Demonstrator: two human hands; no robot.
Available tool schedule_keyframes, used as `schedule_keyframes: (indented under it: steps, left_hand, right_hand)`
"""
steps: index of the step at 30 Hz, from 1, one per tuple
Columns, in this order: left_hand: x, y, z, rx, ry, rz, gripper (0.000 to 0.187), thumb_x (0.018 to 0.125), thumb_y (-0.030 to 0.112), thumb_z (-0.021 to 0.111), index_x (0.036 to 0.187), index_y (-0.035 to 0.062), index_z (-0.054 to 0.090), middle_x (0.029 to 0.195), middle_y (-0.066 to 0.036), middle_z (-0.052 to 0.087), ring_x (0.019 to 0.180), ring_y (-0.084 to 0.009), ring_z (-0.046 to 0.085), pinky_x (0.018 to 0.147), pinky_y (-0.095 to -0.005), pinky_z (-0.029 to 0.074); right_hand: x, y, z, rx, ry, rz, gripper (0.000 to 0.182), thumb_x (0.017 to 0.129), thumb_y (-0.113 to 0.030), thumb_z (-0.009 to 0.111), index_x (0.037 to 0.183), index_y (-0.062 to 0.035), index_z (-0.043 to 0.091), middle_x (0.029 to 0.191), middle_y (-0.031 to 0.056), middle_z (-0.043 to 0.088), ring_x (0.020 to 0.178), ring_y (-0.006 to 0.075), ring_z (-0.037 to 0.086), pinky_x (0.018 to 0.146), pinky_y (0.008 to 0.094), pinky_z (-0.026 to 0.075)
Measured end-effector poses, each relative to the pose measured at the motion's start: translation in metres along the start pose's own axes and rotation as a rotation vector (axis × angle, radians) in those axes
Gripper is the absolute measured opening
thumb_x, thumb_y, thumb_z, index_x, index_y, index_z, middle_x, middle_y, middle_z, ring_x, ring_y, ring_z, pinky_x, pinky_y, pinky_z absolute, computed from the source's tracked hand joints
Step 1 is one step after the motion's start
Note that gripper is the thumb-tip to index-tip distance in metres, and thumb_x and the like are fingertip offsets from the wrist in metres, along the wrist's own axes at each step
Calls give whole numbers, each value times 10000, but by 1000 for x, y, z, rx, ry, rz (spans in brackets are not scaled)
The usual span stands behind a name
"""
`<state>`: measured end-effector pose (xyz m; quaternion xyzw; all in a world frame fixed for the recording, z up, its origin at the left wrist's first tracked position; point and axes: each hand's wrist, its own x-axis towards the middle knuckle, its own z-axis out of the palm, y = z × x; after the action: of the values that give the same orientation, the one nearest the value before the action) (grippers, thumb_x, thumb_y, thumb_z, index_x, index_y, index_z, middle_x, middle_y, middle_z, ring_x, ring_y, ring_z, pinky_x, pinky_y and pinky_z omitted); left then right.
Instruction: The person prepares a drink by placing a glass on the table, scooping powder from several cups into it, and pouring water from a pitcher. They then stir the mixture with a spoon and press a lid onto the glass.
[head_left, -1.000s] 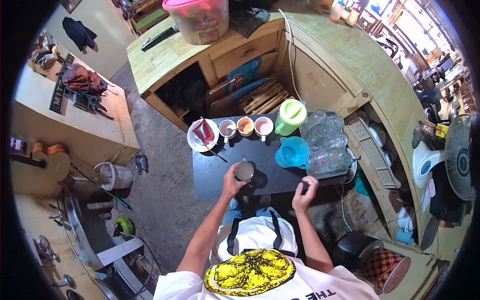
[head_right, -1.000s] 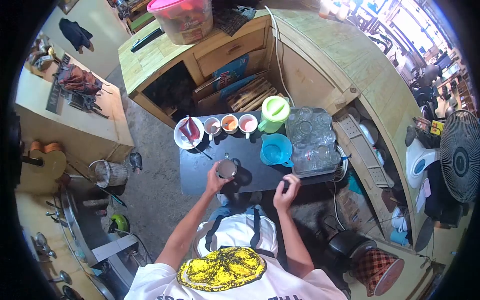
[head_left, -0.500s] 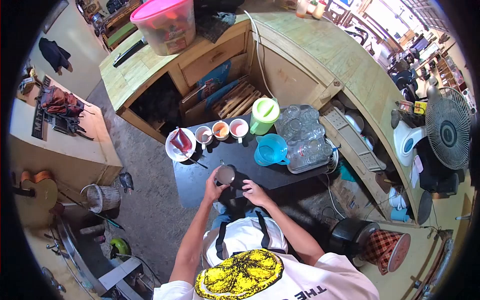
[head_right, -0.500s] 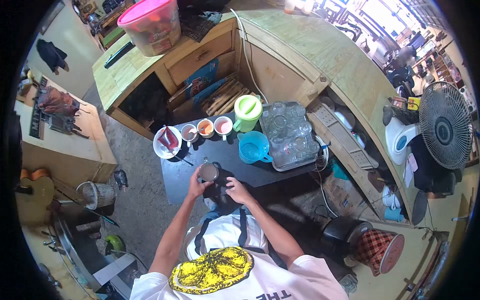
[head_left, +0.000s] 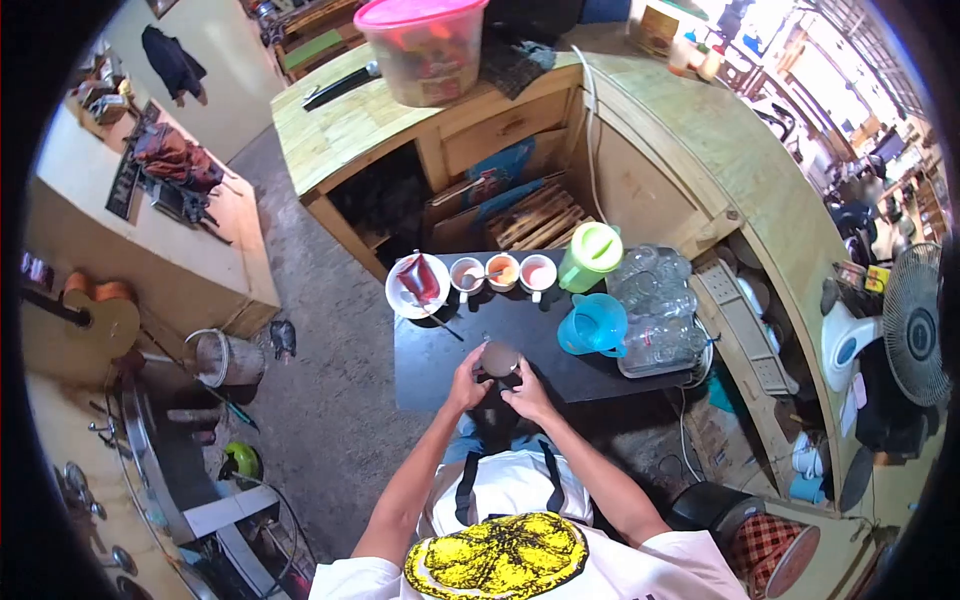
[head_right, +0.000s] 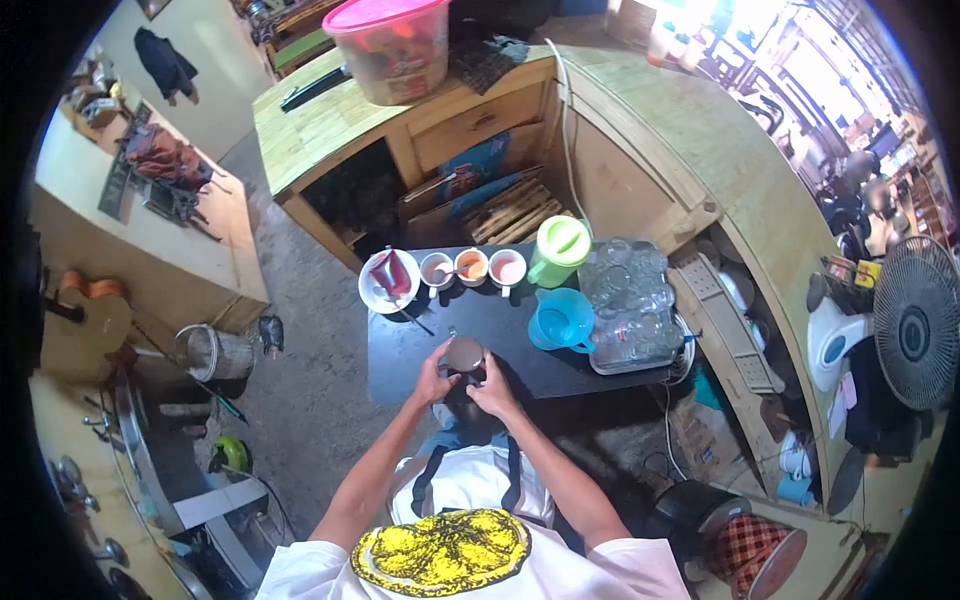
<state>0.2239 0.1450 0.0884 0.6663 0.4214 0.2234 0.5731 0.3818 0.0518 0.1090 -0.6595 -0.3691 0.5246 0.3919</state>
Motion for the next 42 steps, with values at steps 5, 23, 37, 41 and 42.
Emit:
schedule_keyframes:
  steps: [5,23,37,41,42]
  left_hand:
    - [-9,-13,-4,-17,26,-7,816,740,-157,693,1484,85,459,1564,-107,401,1369,-281,481,1031,-409,529]
    - [-30,4,-18,-9,-36,-146,905,755,46,772,1555,122,356,1426,-272,536,1302,-357,555,1006,-421,506]
    - [-44,18,-39,59,-58,-150,784,772,64,766,1487,93,447,1499,-145,499,1293,-349,560,1050,-433,489]
    - [-42,9,-39,31,-73,-162,770,773,67,767,1479,115,462,1471,-144,525,1270,-355,576,1049,-445,490]
    - [-41,8,-40,28,-77,-161,768,773,67,767,1477,121,465,1463,-142,533,1265,-357,580,1048,-449,490]
  right_hand:
    - [20,9,0,-91,-40,-66,1028,729,70,633,1604,-65,110,1553,218,362,1420,307,402,1018,403,486]
    - [125,-132,37,-795,31,-367,213,883,-261,718,884,-48,720,806,183,718,859,371,703,822,467,536]
    - [175,-116,103,-1030,14,-222,234,805,-281,794,866,-56,771,888,189,746,879,338,734,844,451,545]
    - [176,-118,102,-1028,33,-220,249,806,-260,785,908,-35,748,874,194,744,877,343,733,800,442,550]
    - [178,-115,103,-1001,51,-217,237,813,-252,775,902,-34,748,870,202,740,869,353,731,796,454,556]
